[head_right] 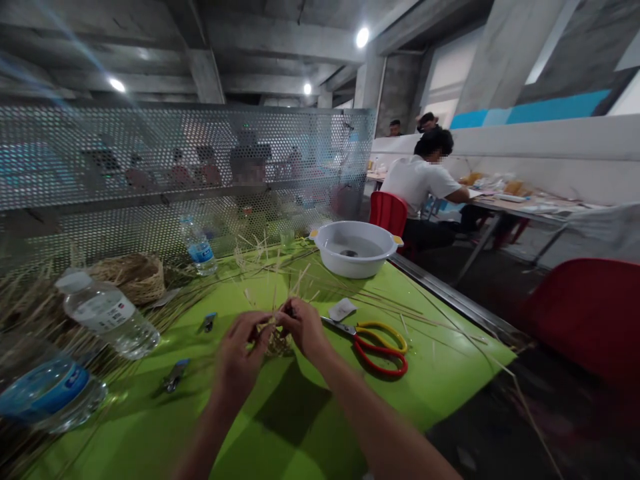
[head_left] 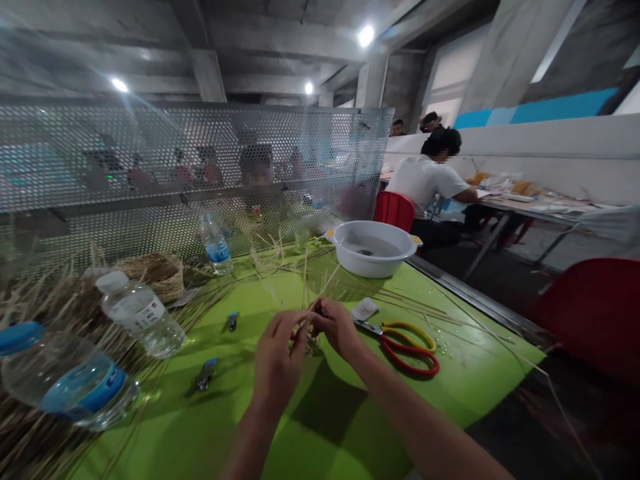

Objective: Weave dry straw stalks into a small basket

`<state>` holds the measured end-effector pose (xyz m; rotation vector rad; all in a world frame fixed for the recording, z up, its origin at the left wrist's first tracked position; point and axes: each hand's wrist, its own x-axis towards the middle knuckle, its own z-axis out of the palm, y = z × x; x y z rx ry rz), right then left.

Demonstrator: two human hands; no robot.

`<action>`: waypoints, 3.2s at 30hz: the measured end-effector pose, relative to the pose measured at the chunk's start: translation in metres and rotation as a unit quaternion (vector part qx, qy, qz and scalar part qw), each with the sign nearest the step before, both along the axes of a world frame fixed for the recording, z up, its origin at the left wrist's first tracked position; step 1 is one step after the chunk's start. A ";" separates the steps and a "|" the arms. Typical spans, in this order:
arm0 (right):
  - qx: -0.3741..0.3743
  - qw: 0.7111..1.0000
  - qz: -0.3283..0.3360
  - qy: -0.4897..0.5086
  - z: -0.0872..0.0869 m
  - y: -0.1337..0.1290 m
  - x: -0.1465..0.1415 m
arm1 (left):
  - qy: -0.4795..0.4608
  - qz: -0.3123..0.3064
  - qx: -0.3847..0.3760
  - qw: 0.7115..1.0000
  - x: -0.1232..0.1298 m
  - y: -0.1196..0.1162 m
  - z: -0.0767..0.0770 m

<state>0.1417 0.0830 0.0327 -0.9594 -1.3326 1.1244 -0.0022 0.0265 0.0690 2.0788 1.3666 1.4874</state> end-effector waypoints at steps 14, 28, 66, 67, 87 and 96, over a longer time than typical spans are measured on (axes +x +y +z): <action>0.093 0.989 -0.021 -0.111 0.007 -0.008 -0.002 | -0.054 -0.019 -0.126 0.990 -0.002 0.013 -0.018; 0.125 0.989 -0.012 -0.083 0.004 -0.010 -0.003 | 0.031 0.063 0.162 0.984 0.000 0.006 -0.010; 0.124 0.984 -0.039 -0.120 0.012 -0.011 -0.001 | -0.039 -0.007 -0.182 0.983 0.000 0.012 -0.009; 0.116 0.986 -0.037 -0.112 0.012 -0.011 -0.002 | -0.040 -0.008 -0.182 0.982 0.000 0.012 -0.009; 0.066 0.997 -0.014 0.033 0.023 -0.014 0.005 | -0.150 -0.023 -0.169 0.974 -0.009 0.017 -0.015; -0.012 0.996 -0.020 0.086 0.023 0.000 0.019 | -0.335 -0.079 -0.219 0.913 -0.028 0.027 -0.003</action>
